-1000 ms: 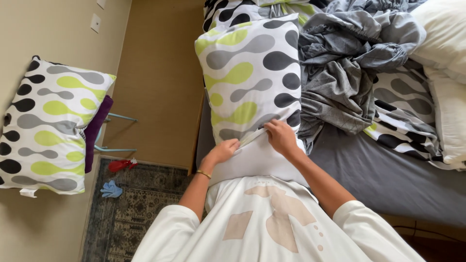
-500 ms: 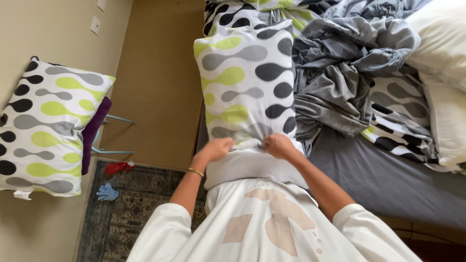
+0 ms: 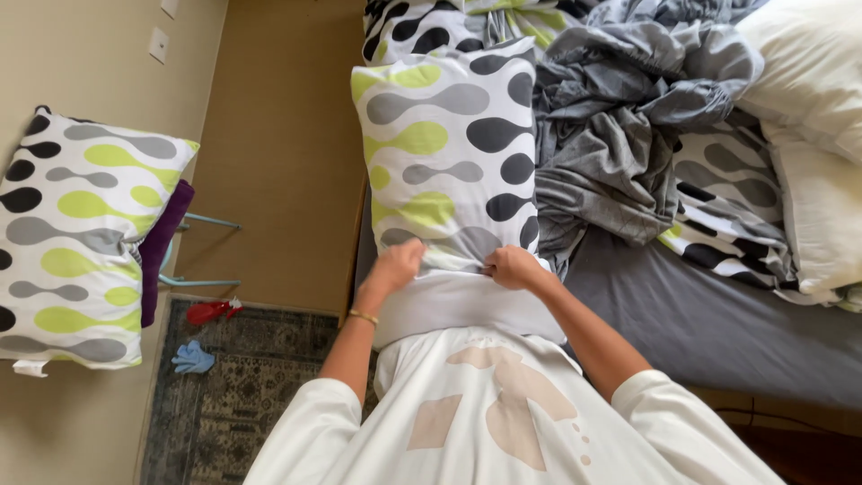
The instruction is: The person inserts a white pillow into a patterned pillowcase on a bed. They repeatedly pull the fabric over the pillow, smooth the surface, and adjust the corners to fit the pillowcase properly.
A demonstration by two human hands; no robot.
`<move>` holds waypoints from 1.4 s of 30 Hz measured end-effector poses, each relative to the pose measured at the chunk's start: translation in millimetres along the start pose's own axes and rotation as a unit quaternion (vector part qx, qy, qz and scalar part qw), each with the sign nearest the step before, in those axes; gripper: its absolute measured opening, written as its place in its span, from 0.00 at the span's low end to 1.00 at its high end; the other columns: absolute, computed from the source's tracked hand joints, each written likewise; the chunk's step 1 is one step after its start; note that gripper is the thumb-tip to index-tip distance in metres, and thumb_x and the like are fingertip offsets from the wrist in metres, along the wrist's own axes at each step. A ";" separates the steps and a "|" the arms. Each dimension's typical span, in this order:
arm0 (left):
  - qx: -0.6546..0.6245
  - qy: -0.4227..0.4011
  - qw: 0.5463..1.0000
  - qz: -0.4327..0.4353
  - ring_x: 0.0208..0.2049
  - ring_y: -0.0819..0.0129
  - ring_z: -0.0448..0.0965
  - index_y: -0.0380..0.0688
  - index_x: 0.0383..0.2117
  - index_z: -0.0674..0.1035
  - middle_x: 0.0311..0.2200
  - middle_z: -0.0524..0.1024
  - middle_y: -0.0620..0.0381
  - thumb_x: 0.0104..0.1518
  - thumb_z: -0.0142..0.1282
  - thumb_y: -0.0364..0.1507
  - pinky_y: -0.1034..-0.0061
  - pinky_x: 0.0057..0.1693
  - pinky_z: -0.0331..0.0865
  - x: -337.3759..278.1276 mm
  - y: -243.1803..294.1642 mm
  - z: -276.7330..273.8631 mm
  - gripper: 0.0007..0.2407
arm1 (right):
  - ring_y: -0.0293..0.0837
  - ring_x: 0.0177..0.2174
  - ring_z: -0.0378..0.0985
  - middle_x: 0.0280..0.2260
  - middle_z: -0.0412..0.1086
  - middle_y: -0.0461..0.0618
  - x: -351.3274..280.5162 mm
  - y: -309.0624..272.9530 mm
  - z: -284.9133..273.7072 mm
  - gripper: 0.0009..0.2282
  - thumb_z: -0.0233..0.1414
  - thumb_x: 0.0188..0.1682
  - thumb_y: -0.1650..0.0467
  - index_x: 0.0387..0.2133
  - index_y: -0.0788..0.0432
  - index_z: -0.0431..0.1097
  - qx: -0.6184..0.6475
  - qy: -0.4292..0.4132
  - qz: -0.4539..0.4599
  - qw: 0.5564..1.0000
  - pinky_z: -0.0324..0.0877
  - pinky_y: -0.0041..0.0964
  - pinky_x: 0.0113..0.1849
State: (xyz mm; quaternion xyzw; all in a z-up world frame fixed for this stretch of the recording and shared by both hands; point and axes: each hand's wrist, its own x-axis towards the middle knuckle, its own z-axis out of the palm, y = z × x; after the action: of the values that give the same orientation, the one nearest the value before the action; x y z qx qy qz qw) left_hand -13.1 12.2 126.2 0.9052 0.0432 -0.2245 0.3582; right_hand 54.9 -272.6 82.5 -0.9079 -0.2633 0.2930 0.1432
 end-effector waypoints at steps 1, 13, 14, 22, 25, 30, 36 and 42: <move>-0.001 -0.004 1.000 -0.003 0.46 0.43 0.80 0.53 0.37 0.78 0.39 0.82 0.46 0.62 0.40 0.41 0.51 0.54 0.71 2.1 -8.3 7.1 0.13 | 0.58 0.32 0.81 0.25 0.77 0.54 -3.5 -2.6 3.3 0.08 0.55 0.48 0.64 0.25 0.53 0.76 0.003 -0.005 0.001 1.000 0.77 0.50 0.37; 0.002 -0.150 0.988 0.025 0.53 0.42 0.76 0.50 0.40 0.79 0.47 0.80 0.46 0.63 0.40 0.41 0.53 0.60 0.68 -4.0 19.7 -1.6 0.15 | 0.63 0.37 0.80 0.30 0.78 0.60 -15.4 -6.0 -24.7 0.10 0.51 0.50 0.64 0.32 0.54 0.79 0.020 0.010 0.029 0.999 0.75 0.55 0.43; -0.016 -0.115 0.993 0.014 0.53 0.42 0.76 0.51 0.41 0.80 0.47 0.80 0.44 0.64 0.40 0.41 0.53 0.60 0.68 -9.8 24.6 -15.8 0.15 | 0.63 0.36 0.80 0.30 0.78 0.57 -17.8 -2.8 -11.9 0.10 0.52 0.49 0.63 0.29 0.54 0.77 0.031 -0.035 -0.006 0.999 0.75 0.55 0.41; -0.044 -0.161 0.986 -0.016 0.55 0.44 0.75 0.52 0.43 0.81 0.49 0.80 0.47 0.65 0.39 0.43 0.55 0.63 0.66 -24.3 8.4 31.6 0.17 | 0.56 0.33 0.82 0.27 0.78 0.49 -41.4 -17.7 -60.0 0.07 0.53 0.51 0.65 0.30 0.50 0.78 0.062 0.030 -0.008 0.998 0.76 0.49 0.37; 0.002 -0.147 0.989 -0.015 0.55 0.45 0.75 0.53 0.45 0.81 0.50 0.80 0.48 0.65 0.40 0.46 0.55 0.63 0.66 -11.5 -1.2 29.9 0.18 | 0.60 0.35 0.79 0.30 0.76 0.53 -41.3 -14.6 -41.6 0.06 0.53 0.52 0.64 0.32 0.50 0.75 0.046 0.050 -0.007 0.998 0.75 0.55 0.38; 0.037 -0.103 0.994 -0.026 0.49 0.47 0.78 0.55 0.35 0.79 0.40 0.82 0.50 0.65 0.39 0.49 0.56 0.56 0.71 -31.0 29.4 -6.9 0.18 | 0.66 0.35 0.78 0.26 0.75 0.58 -51.4 -12.8 -46.0 0.13 0.55 0.49 0.58 0.25 0.55 0.72 0.109 -0.051 -0.039 0.992 0.73 0.57 0.38; 0.141 0.087 0.970 0.179 0.45 0.58 0.80 0.56 0.42 0.77 0.39 0.78 0.59 0.57 0.56 0.48 0.63 0.50 0.72 -5.3 36.1 34.9 0.15 | 0.49 0.36 0.80 0.32 0.76 0.43 -50.3 -18.7 -42.5 0.05 0.58 0.48 0.67 0.36 0.48 0.75 0.093 0.188 -0.080 0.975 0.75 0.44 0.40; 0.204 0.093 0.941 0.252 0.43 0.67 0.76 0.63 0.34 0.74 0.34 0.72 0.70 0.50 0.63 0.37 0.68 0.47 0.71 25.3 51.3 87.6 0.09 | 0.49 0.30 0.82 0.26 0.80 0.53 -81.6 -38.2 -76.2 0.10 0.55 0.50 0.64 0.32 0.58 0.76 0.297 -0.085 -0.169 0.936 0.75 0.46 0.38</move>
State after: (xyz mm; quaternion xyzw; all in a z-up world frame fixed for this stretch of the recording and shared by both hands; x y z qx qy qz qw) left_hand -11.1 -86.4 91.1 0.9572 -0.1998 -0.0454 0.2046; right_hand 29.8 -295.1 195.6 -0.7383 -0.3249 0.4051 0.4304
